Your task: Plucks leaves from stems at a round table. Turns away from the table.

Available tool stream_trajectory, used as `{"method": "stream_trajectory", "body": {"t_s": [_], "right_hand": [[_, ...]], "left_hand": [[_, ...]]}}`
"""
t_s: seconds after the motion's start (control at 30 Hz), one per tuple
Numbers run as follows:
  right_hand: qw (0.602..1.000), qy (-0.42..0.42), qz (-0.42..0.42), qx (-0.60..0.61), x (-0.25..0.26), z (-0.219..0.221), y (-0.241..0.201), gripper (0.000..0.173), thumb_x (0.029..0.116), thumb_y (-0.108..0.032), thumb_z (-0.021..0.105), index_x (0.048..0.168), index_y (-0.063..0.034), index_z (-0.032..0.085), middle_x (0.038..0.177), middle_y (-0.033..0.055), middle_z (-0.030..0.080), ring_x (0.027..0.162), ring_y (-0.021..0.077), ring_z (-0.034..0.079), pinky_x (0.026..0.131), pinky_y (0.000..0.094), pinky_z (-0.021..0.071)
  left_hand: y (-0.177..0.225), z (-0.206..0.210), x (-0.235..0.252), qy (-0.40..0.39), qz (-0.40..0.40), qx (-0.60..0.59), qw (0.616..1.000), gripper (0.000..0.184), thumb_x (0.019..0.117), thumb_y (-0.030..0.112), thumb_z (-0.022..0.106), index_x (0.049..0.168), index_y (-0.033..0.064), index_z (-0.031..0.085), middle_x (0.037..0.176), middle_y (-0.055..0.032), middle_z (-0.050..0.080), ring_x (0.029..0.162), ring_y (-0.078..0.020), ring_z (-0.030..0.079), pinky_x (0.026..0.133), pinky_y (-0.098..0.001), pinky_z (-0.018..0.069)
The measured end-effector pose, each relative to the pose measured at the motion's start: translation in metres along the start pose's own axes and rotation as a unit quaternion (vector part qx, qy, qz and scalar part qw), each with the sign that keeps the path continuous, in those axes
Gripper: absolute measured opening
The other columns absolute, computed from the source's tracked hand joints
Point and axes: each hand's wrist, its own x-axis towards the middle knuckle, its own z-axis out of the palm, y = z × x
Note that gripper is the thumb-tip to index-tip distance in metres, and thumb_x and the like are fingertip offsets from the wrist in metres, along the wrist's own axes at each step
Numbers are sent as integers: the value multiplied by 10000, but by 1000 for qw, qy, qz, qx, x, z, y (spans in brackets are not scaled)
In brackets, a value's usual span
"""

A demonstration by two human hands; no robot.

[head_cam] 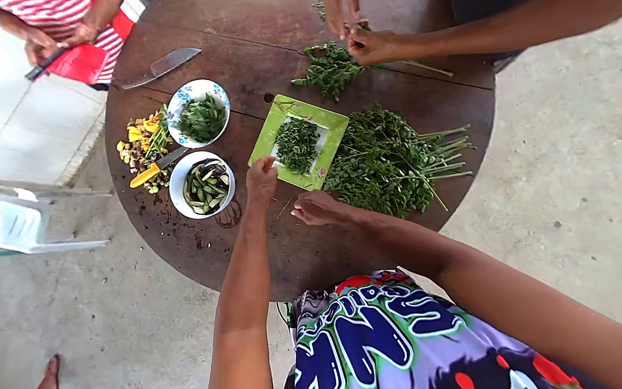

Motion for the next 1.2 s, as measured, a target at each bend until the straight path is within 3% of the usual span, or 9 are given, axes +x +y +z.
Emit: {"method": "stream_trajectory", "body": {"t_s": [0.07,0.13,0.23,0.37,0.43,0.53,0.6,0.97,1.2], "right_hand": [[998,-27,-12,56,-18,2,7,455,1035,-132,548,1479,-42,502,1348,288,557,1216,440,587,997,595,489],[994,-2,-4,107,-44,5,15,659,993,-69,618,1597,-89,355,1517,286,421,1331,443,509,1076,583,453],[982,134,44,127,-87,5,45,374,1038,-155,575,1402,-72,607,1415,190,576,1295,332,578,1097,515,474],[936,300,138,118,-128,-9,95,262,1046,-167,550,1214,-48,713,1211,176,679,1117,326,668,994,533,537],[926,319,158,127,-142,-21,91,252,1055,-176,549,1202,-45,708,1219,172,678,1089,316,677,972,532,544],[933,297,148,138,-152,-21,73,260,1057,-179,552,1201,-22,701,1189,181,680,1063,309,676,969,517,541],[944,262,137,148,-155,-12,64,298,1064,-206,541,1236,-15,690,1219,186,675,1078,298,676,989,490,537],[936,215,166,224,-169,20,69,319,1071,-196,509,1262,0,671,1174,185,662,985,235,668,920,364,545],[950,209,120,197,-106,-35,55,313,1076,-195,508,1235,2,693,1169,186,677,1059,280,663,983,447,522]], "left_hand": [[-21,10,-26,-70,-45,-37,996,332,1066,174,546,1344,-1,589,1190,-190,681,988,-264,695,867,-453,582],[-44,24,-49,-135,-107,-84,981,350,1078,187,539,1371,-2,564,1167,-182,686,908,-230,715,795,-397,605],[-77,43,-80,-140,-149,-117,972,348,1069,166,557,1363,-20,571,1162,-167,690,852,-188,725,743,-343,618],[-81,56,-94,-41,-129,-84,987,221,1041,166,600,1150,-13,671,859,-73,679,652,-110,630,611,-272,545],[-64,53,-79,3,-92,-21,995,211,1032,180,621,1110,0,699,882,-89,682,719,-149,624,701,-342,538],[-36,41,-42,15,-31,78,996,266,1040,211,611,1186,7,700,1132,-188,709,1056,-307,685,977,-520,531],[-20,36,-13,19,-11,129,991,292,1051,216,578,1221,12,700,1192,-216,693,1142,-357,661,1028,-560,500],[-10,55,61,-22,-83,273,958,304,1048,261,561,1301,151,689,1350,-198,614,1253,-394,596,975,-619,509],[-15,43,59,-20,-35,233,972,268,1053,196,537,1204,45,699,1246,-226,643,1175,-393,628,969,-595,510]]}}
